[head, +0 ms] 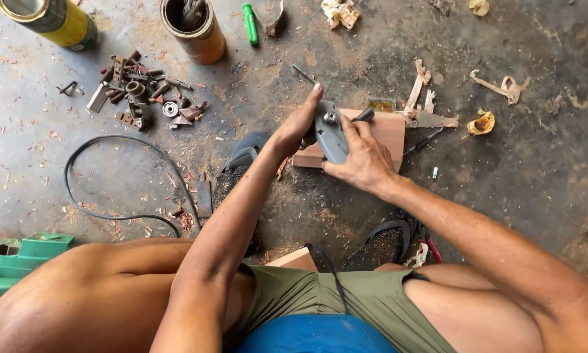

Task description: Disassembling and repairing a small electric motor component using a hammer and prying tools.

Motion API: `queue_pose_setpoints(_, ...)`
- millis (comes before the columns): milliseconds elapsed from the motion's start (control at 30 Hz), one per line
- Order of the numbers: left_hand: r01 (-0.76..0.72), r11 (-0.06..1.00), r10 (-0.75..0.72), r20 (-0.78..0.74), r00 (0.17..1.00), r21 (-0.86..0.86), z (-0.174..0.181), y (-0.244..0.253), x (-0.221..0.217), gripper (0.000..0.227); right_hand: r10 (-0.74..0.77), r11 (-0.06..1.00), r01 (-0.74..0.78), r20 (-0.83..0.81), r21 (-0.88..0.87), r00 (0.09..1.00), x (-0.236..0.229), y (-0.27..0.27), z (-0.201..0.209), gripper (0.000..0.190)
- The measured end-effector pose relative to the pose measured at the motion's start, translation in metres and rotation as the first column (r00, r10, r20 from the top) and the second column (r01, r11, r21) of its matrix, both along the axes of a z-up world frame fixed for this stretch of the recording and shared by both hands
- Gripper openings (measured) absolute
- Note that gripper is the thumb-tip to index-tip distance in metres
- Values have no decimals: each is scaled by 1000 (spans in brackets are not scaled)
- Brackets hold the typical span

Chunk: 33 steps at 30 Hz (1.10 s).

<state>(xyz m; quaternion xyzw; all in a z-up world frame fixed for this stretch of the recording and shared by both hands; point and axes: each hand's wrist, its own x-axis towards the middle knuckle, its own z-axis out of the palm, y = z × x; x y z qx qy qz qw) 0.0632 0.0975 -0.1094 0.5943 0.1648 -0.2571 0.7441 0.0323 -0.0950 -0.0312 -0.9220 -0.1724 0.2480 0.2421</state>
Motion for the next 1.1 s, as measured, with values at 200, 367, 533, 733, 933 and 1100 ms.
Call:
queue_pose_setpoints(200, -113, 982, 90, 155, 984, 149, -75, 3, 4, 90, 18, 995, -1, 161, -104, 987, -24, 18, -19, 134)
queue_pose_setpoints(367, -285, 888, 247, 149, 958, 361, -27, -18, -49, 90, -3, 994, 30, 244, -109, 970, -26, 21, -42, 137)
queue_pose_setpoints(533, -303, 934, 263, 207, 942, 188, -23, -13, -62, 70, -44, 998, 36, 174, 51, 984, -29, 23, -44, 136)
queue_pose_setpoints(733, -354, 935, 349, 161, 923, 1, -18, 21, -56, 53, -34, 915, -71, 251, 397, 967, -16, 8, -42, 99)
queue_pose_setpoints(933, -180, 983, 174, 136, 975, 35, -1, 41, -42, 46, -79, 991, 89, 107, -96, 991, 20, -85, -144, 63)
queue_pose_setpoints(1100, -30, 988, 11, 122, 992, 153, 4, 47, -43, 47, 134, 978, -84, 269, -190, 954, 22, -107, -174, 57)
